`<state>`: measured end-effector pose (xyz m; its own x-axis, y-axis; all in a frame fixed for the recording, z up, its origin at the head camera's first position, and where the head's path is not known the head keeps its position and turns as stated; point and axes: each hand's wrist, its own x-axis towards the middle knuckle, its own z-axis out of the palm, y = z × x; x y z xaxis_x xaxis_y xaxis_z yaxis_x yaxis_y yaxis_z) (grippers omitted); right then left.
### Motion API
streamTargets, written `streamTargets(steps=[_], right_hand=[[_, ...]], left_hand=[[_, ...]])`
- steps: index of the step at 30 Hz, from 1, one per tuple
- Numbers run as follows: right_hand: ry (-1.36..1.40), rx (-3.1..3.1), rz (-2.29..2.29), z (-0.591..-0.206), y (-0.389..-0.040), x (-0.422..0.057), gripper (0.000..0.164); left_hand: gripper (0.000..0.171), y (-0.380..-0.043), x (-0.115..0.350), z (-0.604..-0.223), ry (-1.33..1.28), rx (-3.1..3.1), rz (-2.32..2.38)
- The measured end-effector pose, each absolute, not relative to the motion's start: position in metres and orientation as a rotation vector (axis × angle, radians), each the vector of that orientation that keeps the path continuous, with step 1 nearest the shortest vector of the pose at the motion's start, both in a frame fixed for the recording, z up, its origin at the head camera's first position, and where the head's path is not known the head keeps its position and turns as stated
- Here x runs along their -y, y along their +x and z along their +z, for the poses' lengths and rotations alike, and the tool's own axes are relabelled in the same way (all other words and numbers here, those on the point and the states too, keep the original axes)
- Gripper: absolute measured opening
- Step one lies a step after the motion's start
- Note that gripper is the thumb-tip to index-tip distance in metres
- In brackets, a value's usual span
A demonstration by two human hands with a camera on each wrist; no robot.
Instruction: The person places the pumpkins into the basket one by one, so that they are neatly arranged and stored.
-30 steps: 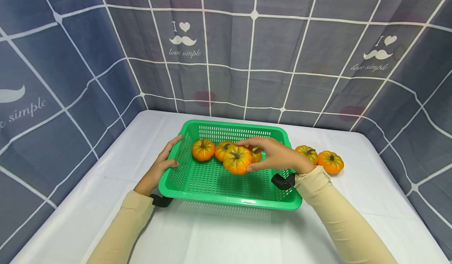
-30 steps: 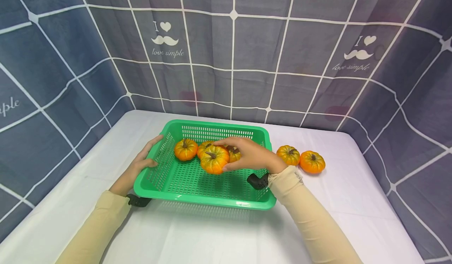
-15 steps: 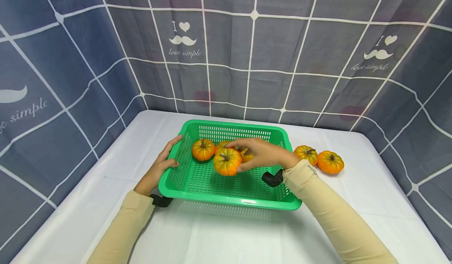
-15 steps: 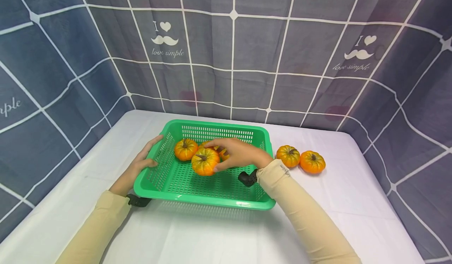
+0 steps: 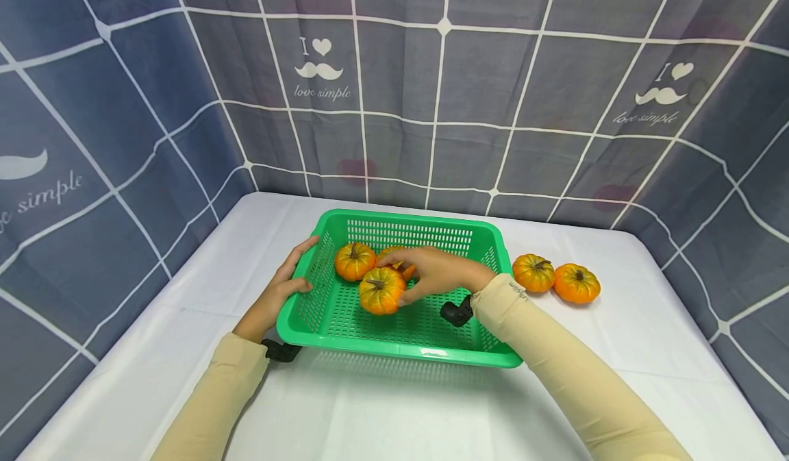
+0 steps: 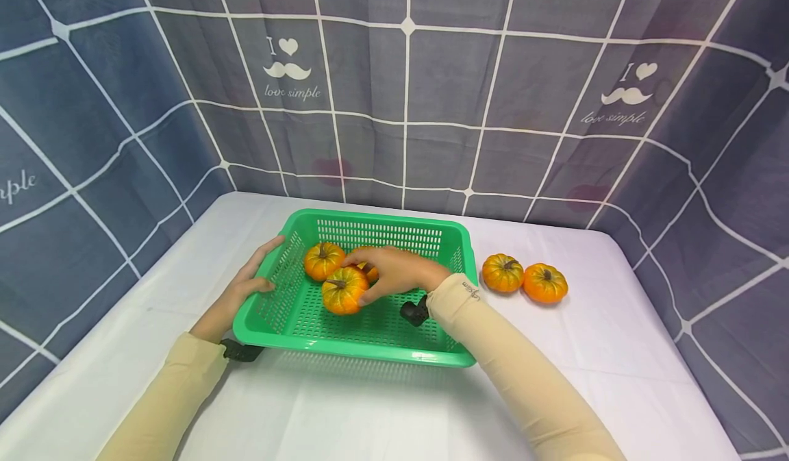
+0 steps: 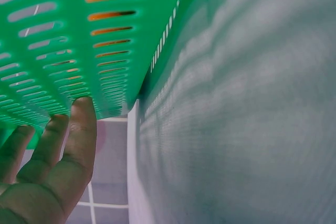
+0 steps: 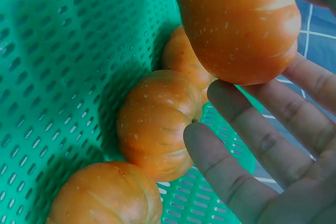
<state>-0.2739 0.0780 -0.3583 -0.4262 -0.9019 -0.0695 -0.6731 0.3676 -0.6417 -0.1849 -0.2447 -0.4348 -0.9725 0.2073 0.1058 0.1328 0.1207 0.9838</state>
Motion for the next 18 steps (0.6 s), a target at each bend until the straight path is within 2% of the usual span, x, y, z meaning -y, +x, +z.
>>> streamTargets(steps=[18], right_hand=[[-1.350, -2.291, -0.477, -0.368, -0.272, -0.045, 0.066]], left_hand=[[0.094, -0.185, 0.245, -0.436, 0.369, -2.299, 2.028]])
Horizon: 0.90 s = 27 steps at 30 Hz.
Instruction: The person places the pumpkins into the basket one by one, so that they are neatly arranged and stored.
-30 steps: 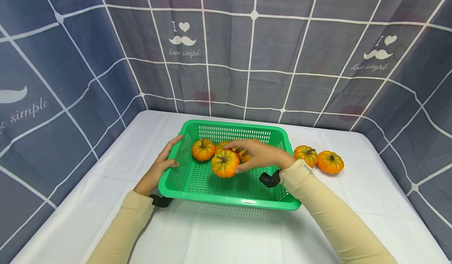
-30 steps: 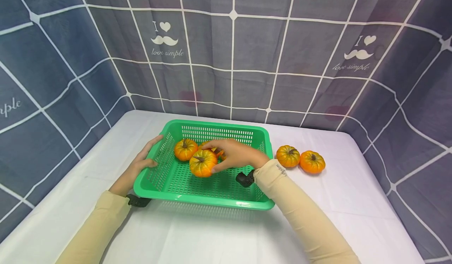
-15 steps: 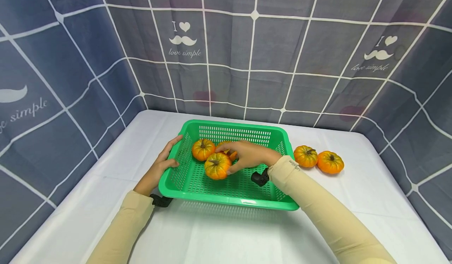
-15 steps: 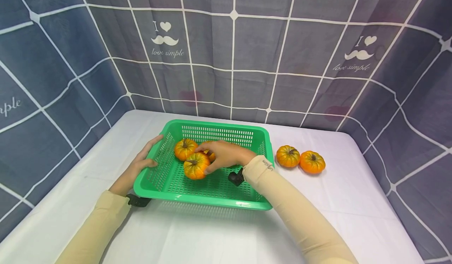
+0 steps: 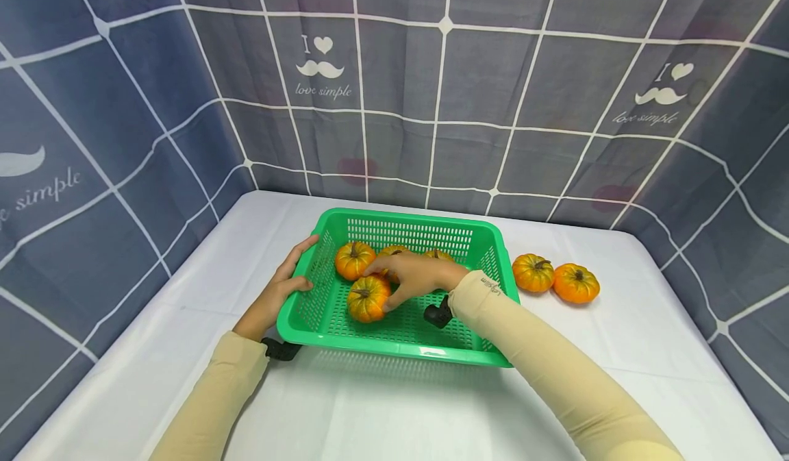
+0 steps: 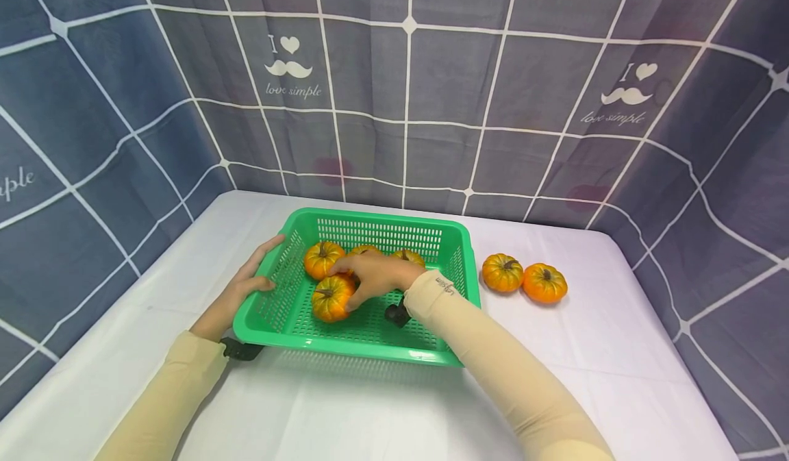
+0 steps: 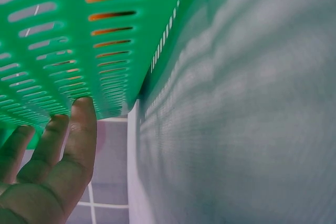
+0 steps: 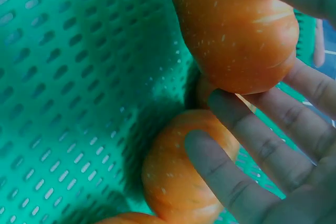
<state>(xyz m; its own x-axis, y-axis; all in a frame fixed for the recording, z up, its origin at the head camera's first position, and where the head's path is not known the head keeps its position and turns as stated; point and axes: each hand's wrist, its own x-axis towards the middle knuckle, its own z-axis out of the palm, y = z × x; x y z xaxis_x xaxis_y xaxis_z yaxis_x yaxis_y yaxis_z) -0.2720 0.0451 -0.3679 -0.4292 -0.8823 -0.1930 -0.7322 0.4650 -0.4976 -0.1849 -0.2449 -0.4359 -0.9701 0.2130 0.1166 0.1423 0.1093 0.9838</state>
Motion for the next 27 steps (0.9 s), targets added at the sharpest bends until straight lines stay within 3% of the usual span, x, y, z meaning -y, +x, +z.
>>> streamTargets(steps=[27], right_hand=[[-1.247, -2.297, -0.427, -0.380, -0.264, -0.010, 0.068]], left_hand=[[0.094, -0.185, 0.244, -0.435, 0.365, -2.308, 2.021]])
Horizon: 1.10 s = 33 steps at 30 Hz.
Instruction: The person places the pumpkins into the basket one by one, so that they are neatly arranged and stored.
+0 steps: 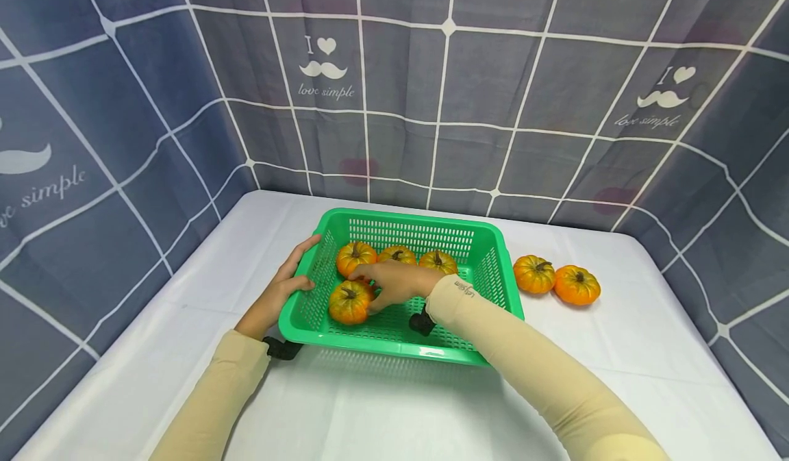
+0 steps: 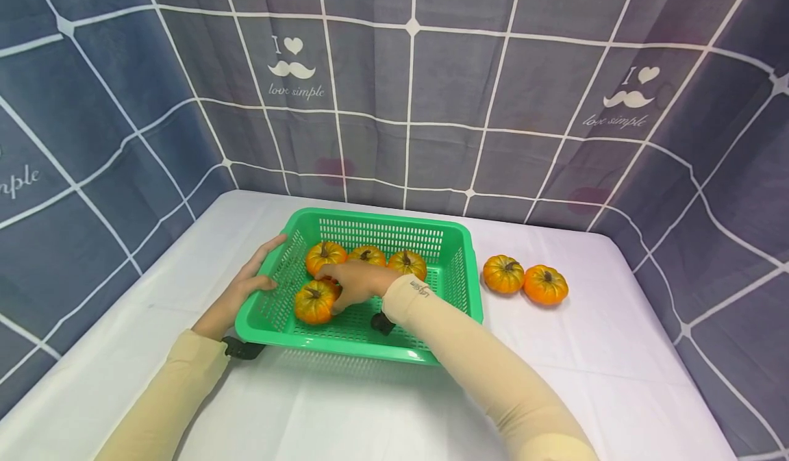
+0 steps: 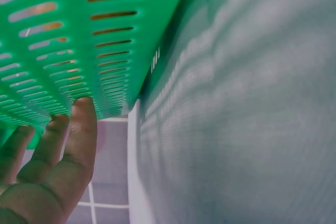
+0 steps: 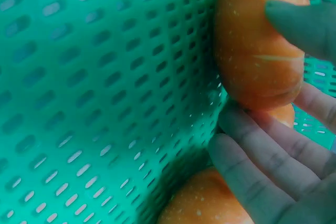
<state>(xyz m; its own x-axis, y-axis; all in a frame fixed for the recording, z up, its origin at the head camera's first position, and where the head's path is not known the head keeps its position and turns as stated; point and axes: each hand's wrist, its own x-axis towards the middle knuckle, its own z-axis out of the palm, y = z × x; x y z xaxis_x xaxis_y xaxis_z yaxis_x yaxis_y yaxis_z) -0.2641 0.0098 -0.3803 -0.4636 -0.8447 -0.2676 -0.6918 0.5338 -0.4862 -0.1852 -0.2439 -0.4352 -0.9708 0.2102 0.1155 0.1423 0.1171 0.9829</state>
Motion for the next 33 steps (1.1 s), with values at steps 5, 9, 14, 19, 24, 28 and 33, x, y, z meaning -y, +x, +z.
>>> streamTargets(steps=[5, 9, 14, 19, 24, 28, 33], right_hand=[[-1.276, -2.339, -0.398, -0.381, -0.264, -0.004, 0.068], [-1.282, -2.375, -0.365, -0.381, -0.266, 0.000, 0.069], [-1.287, -2.393, -0.354, -0.381, -0.267, 0.000, 0.069], [-1.257, -2.372, -0.415, -0.378, -0.267, -0.002, 0.073], [-1.226, -2.370, -0.444, -0.367, -0.267, -0.007, 0.071], [-1.217, -2.371, -0.462, -0.358, -0.266, -0.012, 0.070], [-1.169, -2.291, -0.602, -0.352, -0.266, -0.021, 0.070]], left_hand=[[0.094, -0.184, 0.243, -0.434, 0.370, -2.306, 2.026], [0.094, -0.184, 0.243, -0.434, 0.369, -2.323, 2.014], [0.093, -0.185, 0.243, -0.435, 0.368, -2.337, 2.006], [0.094, -0.185, 0.244, -0.436, 0.362, -2.307, 2.020], [0.095, -0.184, 0.244, -0.435, 0.361, -2.290, 2.030], [0.095, -0.185, 0.244, -0.435, 0.364, -2.304, 2.024], [0.095, -0.186, 0.244, -0.436, 0.368, -2.317, 2.016]])
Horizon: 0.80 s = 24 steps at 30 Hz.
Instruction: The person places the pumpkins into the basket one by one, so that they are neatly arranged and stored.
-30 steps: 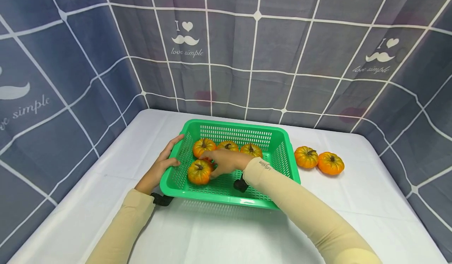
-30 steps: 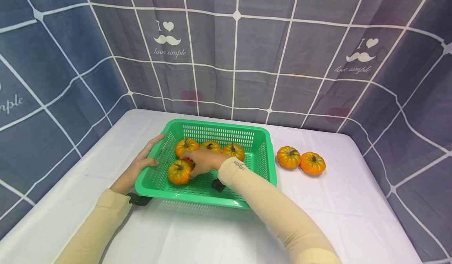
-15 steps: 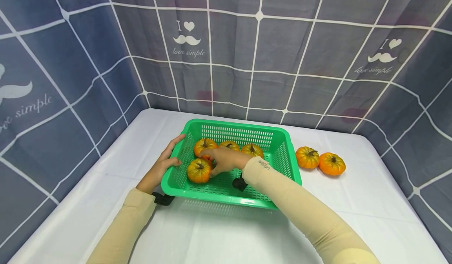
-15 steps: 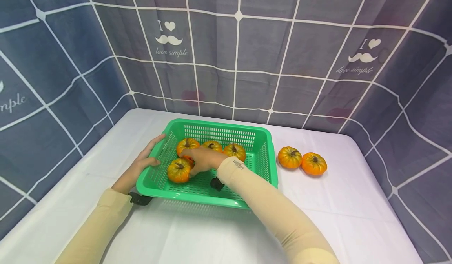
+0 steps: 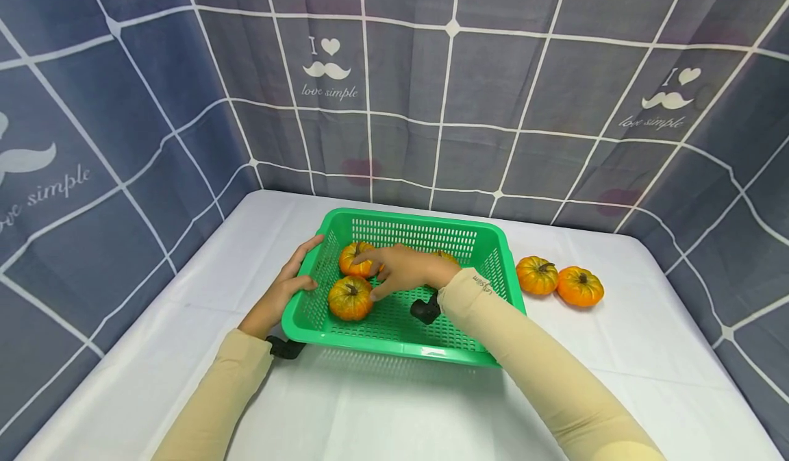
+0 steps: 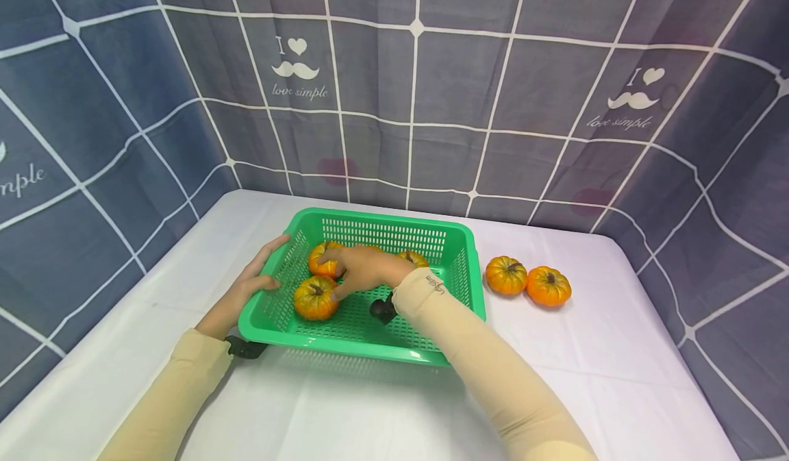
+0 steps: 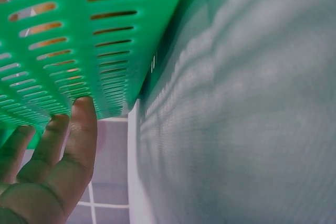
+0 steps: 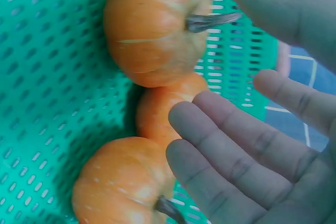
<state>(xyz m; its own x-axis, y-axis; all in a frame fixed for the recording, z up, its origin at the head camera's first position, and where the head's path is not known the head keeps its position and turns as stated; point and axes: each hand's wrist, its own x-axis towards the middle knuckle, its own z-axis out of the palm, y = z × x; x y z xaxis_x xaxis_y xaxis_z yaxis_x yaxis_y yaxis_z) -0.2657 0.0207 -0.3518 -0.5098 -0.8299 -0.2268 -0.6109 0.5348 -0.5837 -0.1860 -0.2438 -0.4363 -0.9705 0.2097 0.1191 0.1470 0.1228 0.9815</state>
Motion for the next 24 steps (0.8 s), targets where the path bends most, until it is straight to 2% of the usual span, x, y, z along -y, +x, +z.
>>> streamTargets(steps=[11, 24], right_hand=[[-1.302, -2.114, -0.813, -0.337, -0.268, -0.048, 0.065], [-1.275, -1.968, -1.011, -0.332, -0.266, -0.074, 0.063]], left_hand=[[0.095, -0.187, 0.245, -0.438, 0.360, -2.314, 2.016], [0.095, -0.186, 0.245, -0.437, 0.362, -2.275, 2.042]])
